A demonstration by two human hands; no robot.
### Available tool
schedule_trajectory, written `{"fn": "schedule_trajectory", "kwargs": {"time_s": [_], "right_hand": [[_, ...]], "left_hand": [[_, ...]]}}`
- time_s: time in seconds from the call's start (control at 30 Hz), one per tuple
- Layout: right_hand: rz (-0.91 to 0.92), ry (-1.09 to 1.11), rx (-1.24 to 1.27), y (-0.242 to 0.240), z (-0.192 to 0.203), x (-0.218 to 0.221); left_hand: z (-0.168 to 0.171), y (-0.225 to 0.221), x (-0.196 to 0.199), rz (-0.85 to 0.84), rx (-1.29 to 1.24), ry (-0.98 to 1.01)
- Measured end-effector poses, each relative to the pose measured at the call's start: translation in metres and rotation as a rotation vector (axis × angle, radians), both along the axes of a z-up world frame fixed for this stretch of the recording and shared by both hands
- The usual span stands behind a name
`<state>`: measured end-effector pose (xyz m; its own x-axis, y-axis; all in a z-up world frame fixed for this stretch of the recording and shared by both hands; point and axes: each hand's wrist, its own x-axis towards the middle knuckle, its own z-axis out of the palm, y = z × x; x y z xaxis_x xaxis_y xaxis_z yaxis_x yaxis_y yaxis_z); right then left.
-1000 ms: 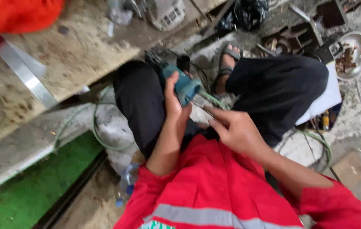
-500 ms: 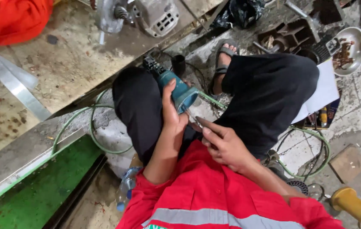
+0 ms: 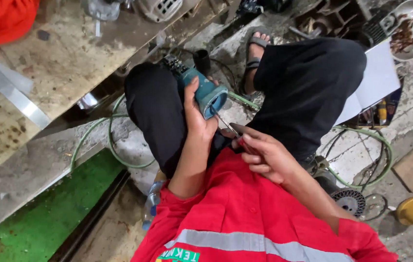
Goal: Disassembling a power tool motor, inspecting the rotor and bearings, applying a substance from a small bottle, and reassembling the unit.
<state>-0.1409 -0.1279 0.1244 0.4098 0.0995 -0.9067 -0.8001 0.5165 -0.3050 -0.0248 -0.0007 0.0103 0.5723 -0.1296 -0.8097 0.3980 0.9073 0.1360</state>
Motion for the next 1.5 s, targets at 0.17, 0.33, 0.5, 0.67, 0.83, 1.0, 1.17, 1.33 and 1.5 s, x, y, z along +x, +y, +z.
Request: {"fn": "schedule_trajectory", "kwargs": {"time_s": [0.17, 0.33, 0.5, 0.67, 0.83, 1.0, 1.17, 1.33, 1.5], "right_hand": [[0.067, -0.129, -0.169, 0.022, -0.001, 0.009], [1.045, -0.697, -1.173, 0.004, -0.002, 0.026], [1.293, -0.980, -1.667, -0.009, 0.009, 0.024], [0.089, -0.177, -0.062, -0.008, 0.021, 0.013], [0.413, -0.253, -0.374, 0.007, -0.004, 0.023], [1.375, -0.834, -1.473, 0.005, 0.001, 0.022], [1.338, -0.916, -1.727, -0.014, 0.008, 0.018], [0.831, -0.670, -1.239, -0.061, 0.012, 0.028], [0.455, -0.881, -0.988, -0.023, -0.020, 0.057]], "left_hand": [[0.008, 0.004, 0.003, -0.021, 0.018, -0.032], [-0.024, 0.001, 0.013, -0.004, 0.064, -0.031], [-0.007, -0.005, 0.015, -0.007, 0.068, -0.067], [-0.011, -0.004, -0.008, -0.010, -0.013, -0.187], [-0.012, 0.002, 0.003, -0.019, 0.005, -0.220], [-0.018, 0.000, 0.017, 0.012, 0.108, -0.103], [0.007, 0.002, 0.017, -0.006, -0.025, -0.035], [0.039, 0.012, 0.009, -0.072, -0.088, -0.019], [0.027, -0.007, -0.002, -0.271, 0.023, -0.018]]}}
